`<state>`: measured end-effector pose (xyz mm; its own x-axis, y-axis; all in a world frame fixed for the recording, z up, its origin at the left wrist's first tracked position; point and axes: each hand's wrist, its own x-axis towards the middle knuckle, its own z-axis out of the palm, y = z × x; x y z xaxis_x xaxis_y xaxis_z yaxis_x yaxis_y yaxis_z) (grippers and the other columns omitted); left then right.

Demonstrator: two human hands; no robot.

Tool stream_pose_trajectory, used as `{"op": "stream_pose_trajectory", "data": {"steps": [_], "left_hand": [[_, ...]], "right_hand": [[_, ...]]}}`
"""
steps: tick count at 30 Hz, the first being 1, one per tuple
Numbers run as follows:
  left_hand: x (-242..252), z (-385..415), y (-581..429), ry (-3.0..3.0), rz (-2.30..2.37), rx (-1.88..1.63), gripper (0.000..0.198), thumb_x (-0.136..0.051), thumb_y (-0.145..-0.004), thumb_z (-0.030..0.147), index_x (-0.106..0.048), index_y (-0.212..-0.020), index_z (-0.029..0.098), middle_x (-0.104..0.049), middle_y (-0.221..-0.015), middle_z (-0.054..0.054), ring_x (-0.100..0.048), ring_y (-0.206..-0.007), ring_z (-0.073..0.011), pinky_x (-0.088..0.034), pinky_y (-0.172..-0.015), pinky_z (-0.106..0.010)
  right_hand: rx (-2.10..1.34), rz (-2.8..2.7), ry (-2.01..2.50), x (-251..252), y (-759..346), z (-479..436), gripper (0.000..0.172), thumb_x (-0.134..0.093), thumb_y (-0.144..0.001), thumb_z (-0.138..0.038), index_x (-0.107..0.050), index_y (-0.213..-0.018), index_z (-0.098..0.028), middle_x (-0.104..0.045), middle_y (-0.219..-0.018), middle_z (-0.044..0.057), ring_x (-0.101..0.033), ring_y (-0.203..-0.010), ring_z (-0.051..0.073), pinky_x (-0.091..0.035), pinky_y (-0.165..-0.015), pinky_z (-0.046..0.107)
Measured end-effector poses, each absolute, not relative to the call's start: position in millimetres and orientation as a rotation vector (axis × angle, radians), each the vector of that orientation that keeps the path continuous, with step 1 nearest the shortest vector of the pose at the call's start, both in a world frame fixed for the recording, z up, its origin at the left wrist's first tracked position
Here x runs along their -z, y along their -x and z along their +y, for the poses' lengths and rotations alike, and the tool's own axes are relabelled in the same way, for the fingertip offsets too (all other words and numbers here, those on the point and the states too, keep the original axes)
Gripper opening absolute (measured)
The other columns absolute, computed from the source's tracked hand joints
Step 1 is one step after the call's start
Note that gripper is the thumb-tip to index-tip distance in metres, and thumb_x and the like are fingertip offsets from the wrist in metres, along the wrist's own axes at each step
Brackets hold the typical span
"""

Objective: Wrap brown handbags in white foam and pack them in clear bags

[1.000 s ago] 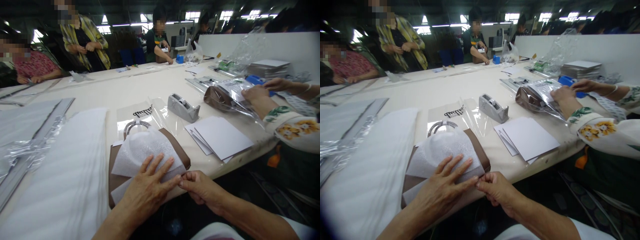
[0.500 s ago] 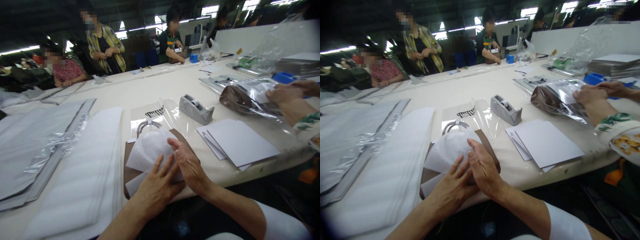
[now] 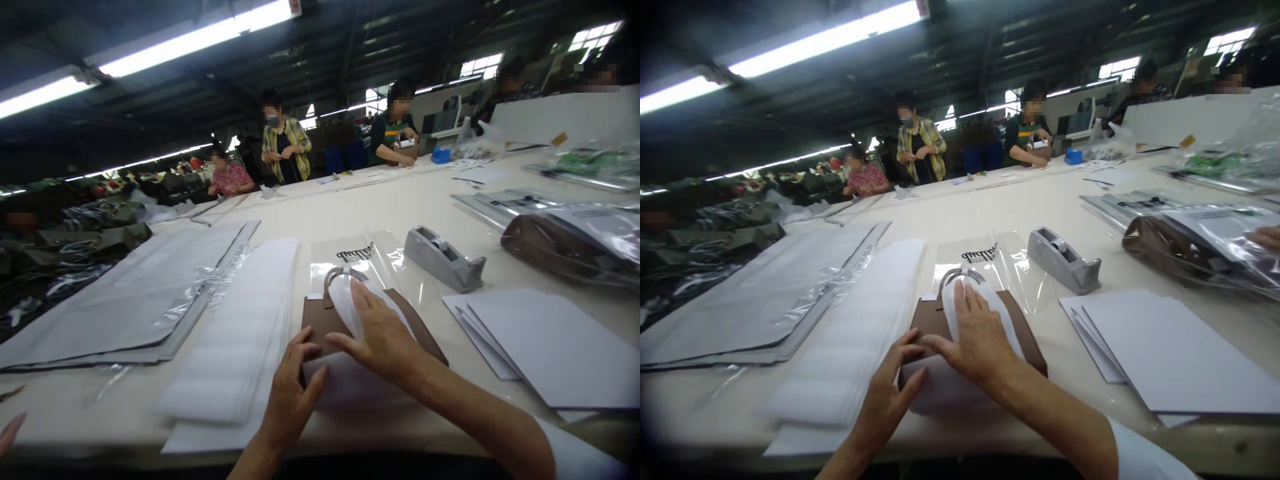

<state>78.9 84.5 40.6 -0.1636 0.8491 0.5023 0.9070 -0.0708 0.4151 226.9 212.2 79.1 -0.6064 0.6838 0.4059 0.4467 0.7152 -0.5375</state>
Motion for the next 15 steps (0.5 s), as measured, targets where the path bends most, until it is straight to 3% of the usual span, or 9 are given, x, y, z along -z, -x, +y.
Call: {"op": "stream_pose_trajectory", "data": {"steps": [4,6,9,11,15], "left_hand": [[-48.1,80.6,-77.7,2.063,-2.073,1.053,0.011,-0.047,-0.083,0.025,-0.054,-0.085,0.017,-0.039,-0.134,-0.015,-0.033,-0.126,-0.027,-0.041,-0.094,-0.046],[-55.7,84.2,-77.2,2.115,-1.985,0.983,0.01,-0.047,-0.083,0.023,-0.056,-0.083,0.017,-0.04,-0.133,-0.012,-0.026,-0.129,-0.0268,-0.036,-0.098,-0.048],[-65.5,95.9,-76.3,2.216,-1.922,0.99,0.007,-0.051,-0.081,0.02,-0.057,-0.082,0.019,-0.056,-0.115,-0.007,-0.043,-0.116,-0.0213,-0.039,-0.096,-0.04],[-68.4,104.1,-76.0,2.211,-1.988,1.056,0.003,-0.054,-0.079,0.02,-0.057,-0.078,0.019,-0.06,-0.1,-0.004,-0.053,-0.099,-0.0178,-0.043,-0.088,-0.035],[-64.5,113.2,-75.8,2.185,-2.105,1.113,0.006,-0.058,-0.076,0.021,-0.06,-0.082,0.021,-0.059,-0.088,-0.002,-0.053,-0.087,-0.0171,-0.044,-0.081,-0.033]], "right_hand": [[-0.829,-2.309,0.677,-94.4,-211.6,231.2,0.041,-0.034,-0.089,-0.035,-0.048,-0.119,-0.01,-0.058,-0.108,0.015,-0.055,-0.099,0.025,-0.042,-0.087,0.041],[-0.899,-2.301,0.568,-93.7,-211.7,235.2,0.037,-0.027,-0.091,-0.03,-0.052,-0.113,-0.014,-0.06,-0.104,0.01,-0.056,-0.098,0.021,-0.042,-0.089,0.037],[-0.939,-2.314,0.36,-86.8,-216.9,234.7,0.033,-0.031,-0.091,-0.028,-0.051,-0.116,-0.019,-0.055,-0.116,0.007,-0.048,-0.112,0.02,-0.036,-0.096,0.035],[-0.934,-2.407,0.204,-82.9,-219.3,232.9,0.03,-0.033,-0.089,-0.023,-0.053,-0.111,-0.02,-0.057,-0.112,0.006,-0.048,-0.111,0.019,-0.037,-0.096,0.035],[-0.75,-2.591,-0.005,-78.6,-216.2,231.0,0.029,-0.038,-0.076,-0.008,-0.056,-0.097,-0.018,-0.059,-0.101,0.006,-0.051,-0.105,0.019,-0.036,-0.098,0.037]]}}
